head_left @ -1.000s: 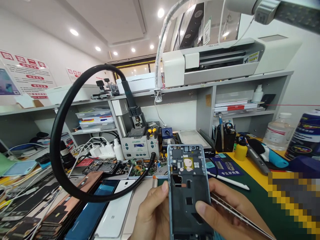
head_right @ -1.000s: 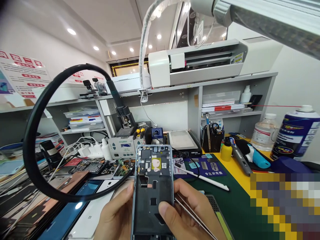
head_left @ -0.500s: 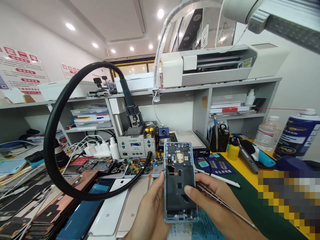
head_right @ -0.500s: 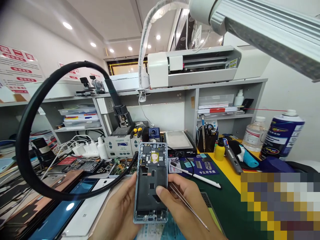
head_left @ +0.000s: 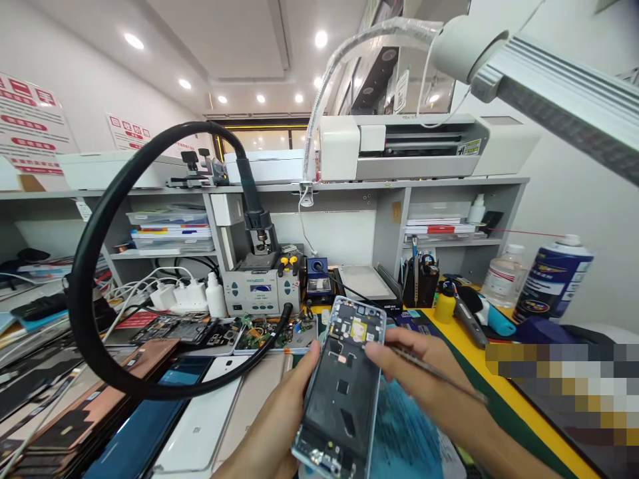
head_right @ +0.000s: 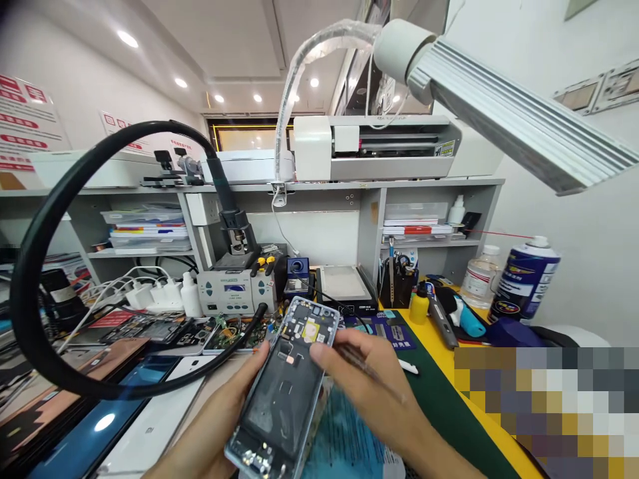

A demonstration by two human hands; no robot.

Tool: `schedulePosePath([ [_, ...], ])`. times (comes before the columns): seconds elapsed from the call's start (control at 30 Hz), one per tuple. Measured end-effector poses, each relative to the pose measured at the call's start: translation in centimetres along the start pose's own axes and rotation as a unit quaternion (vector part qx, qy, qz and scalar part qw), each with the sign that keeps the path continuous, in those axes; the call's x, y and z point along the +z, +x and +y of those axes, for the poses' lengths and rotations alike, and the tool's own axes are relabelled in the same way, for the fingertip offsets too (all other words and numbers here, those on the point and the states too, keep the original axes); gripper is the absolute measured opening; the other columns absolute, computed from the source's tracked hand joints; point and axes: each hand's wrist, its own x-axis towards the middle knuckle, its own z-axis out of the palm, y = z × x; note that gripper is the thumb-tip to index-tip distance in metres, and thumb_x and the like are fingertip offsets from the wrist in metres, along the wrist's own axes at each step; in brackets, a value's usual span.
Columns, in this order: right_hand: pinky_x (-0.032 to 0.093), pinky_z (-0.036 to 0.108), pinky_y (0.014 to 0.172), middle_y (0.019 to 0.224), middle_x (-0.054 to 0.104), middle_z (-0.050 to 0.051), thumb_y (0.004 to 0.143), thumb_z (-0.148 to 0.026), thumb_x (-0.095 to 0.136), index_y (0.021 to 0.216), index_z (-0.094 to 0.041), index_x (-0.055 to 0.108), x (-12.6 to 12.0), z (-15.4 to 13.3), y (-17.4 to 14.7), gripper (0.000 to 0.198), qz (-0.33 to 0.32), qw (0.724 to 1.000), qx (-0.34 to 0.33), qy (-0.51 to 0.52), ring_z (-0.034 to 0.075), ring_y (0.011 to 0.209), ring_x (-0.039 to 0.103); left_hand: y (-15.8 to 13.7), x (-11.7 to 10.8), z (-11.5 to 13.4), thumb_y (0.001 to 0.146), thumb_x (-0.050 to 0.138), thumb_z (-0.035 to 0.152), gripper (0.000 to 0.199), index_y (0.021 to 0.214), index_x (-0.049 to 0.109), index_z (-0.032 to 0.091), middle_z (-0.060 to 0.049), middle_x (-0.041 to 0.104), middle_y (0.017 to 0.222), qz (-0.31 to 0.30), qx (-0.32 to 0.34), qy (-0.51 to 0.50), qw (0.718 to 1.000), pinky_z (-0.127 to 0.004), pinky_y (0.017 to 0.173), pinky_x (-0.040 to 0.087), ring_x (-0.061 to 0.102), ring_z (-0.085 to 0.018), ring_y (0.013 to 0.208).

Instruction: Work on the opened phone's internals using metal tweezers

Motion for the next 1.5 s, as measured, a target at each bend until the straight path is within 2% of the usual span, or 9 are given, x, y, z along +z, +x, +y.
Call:
schedulePosePath([
  [0.1, 0.034, 0.020, 0.040, 0.058, 0.060, -0.004, 0.081, -0.049, 0.082, 0.083, -0.020, 0.070, -0.4, -0.2, 0.6, 0.031, 0.027, 0.994, 0.057, 0.090, 0.011, 0.049, 0.048, -0.1, 0.0, -0.1, 0.101, 0.056, 0.048, 0.051, 0.137, 0.062, 0.014, -0.012, 0.082, 0.097, -0.020, -0.024, -0.012, 0.999, -0.029, 0.066, 0.058, 0.079, -0.025, 0.077],
  [0.17, 0.037, 0.019, 0.037, 0.060, 0.062, -0.004, 0.075, -0.046, 0.088, 0.089, -0.021, 0.068, -0.3, -0.1, 0.4, 0.035, 0.043, 0.986, 0.082, 0.141, 0.012, 0.049, 0.051, -0.2, 0.0, -0.2, 0.102, 0.050, 0.050, 0.052, 0.135, 0.064, 0.012, -0.014, 0.081, 0.097, -0.046, -0.055, -0.016, 0.997, -0.033, 0.070, 0.059, 0.079, -0.027, 0.077],
  [0.33, 0.046, 0.019, 0.037, 0.059, 0.062, -0.005, 0.070, -0.043, 0.093, 0.087, -0.019, 0.068, 0.2, -0.4, -0.7, 0.038, 0.057, 0.971, 0.097, 0.209, 0.011, 0.049, 0.053, 0.3, -0.5, -0.8, 0.098, 0.032, 0.061, 0.073, 0.132, 0.062, 0.003, -0.026, 0.077, 0.103, -0.099, -0.107, -0.026, 0.989, -0.037, 0.063, 0.058, 0.078, -0.034, 0.072],
  [0.47, 0.049, 0.019, 0.038, 0.058, 0.064, -0.004, 0.067, -0.040, 0.096, 0.086, -0.018, 0.070, 0.4, -0.8, -1.4, 0.038, 0.065, 0.970, 0.096, 0.216, 0.012, 0.046, 0.055, 0.8, -0.8, -0.9, 0.097, 0.039, 0.063, 0.069, 0.131, 0.063, 0.008, -0.022, 0.079, 0.100, -0.118, -0.108, -0.037, 0.986, -0.038, 0.066, 0.058, 0.078, -0.033, 0.075],
  [0.6, 0.049, 0.021, 0.038, 0.058, 0.067, -0.003, 0.070, -0.040, 0.094, 0.088, -0.020, 0.073, 0.4, -0.8, -1.9, 0.035, 0.080, 0.971, 0.097, 0.203, 0.012, 0.044, 0.057, 0.4, -1.4, -0.4, 0.096, 0.058, 0.055, 0.052, 0.121, 0.070, 0.010, -0.016, 0.080, 0.095, -0.077, -0.060, -0.015, 0.995, -0.040, 0.078, 0.060, 0.077, -0.032, 0.090],
  [0.77, 0.049, 0.021, 0.039, 0.057, 0.068, -0.001, 0.070, -0.045, 0.093, 0.088, -0.019, 0.075, 0.2, -0.7, -2.2, 0.036, 0.081, 0.975, 0.109, 0.177, 0.013, 0.044, 0.059, 0.1, -2.8, 0.0, 0.097, 0.065, 0.044, 0.032, 0.108, 0.070, 0.014, -0.005, 0.074, 0.109, -0.034, -0.015, 0.011, 0.999, -0.042, 0.088, 0.059, 0.072, -0.023, 0.097],
  [1.03, 0.052, 0.024, 0.038, 0.064, 0.073, 0.000, 0.068, -0.037, 0.095, 0.095, -0.022, 0.073, 0.2, 0.2, -2.2, 0.038, 0.102, 0.967, 0.111, 0.207, 0.015, 0.043, 0.060, -0.4, -2.6, 0.0, 0.097, 0.066, 0.040, 0.031, 0.117, 0.066, 0.016, -0.006, 0.068, 0.120, -0.021, 0.000, 0.030, 0.999, -0.043, 0.088, 0.059, 0.068, -0.025, 0.104],
  [1.23, 0.052, 0.028, 0.038, 0.054, 0.069, 0.001, 0.068, -0.042, 0.093, 0.098, -0.022, 0.074, 0.5, 0.2, -2.4, 0.040, 0.101, 0.969, 0.121, 0.190, 0.017, 0.041, 0.058, -0.3, -2.8, -0.2, 0.097, 0.065, 0.040, 0.034, 0.123, 0.064, 0.018, -0.007, 0.066, 0.126, -0.020, 0.010, 0.029, 0.999, -0.044, 0.089, 0.059, 0.067, -0.026, 0.108],
  [1.5, 0.053, 0.027, 0.042, 0.051, 0.066, -0.001, 0.068, -0.046, 0.092, 0.096, -0.025, 0.078, 0.7, 0.0, -2.2, 0.038, 0.110, 0.970, 0.101, 0.193, 0.019, 0.045, 0.060, -0.3, -3.0, -0.3, 0.097, 0.065, 0.039, 0.028, 0.113, 0.068, 0.016, -0.005, 0.069, 0.118, -0.027, 0.015, 0.027, 0.999, -0.042, 0.089, 0.059, 0.069, -0.025, 0.103],
])
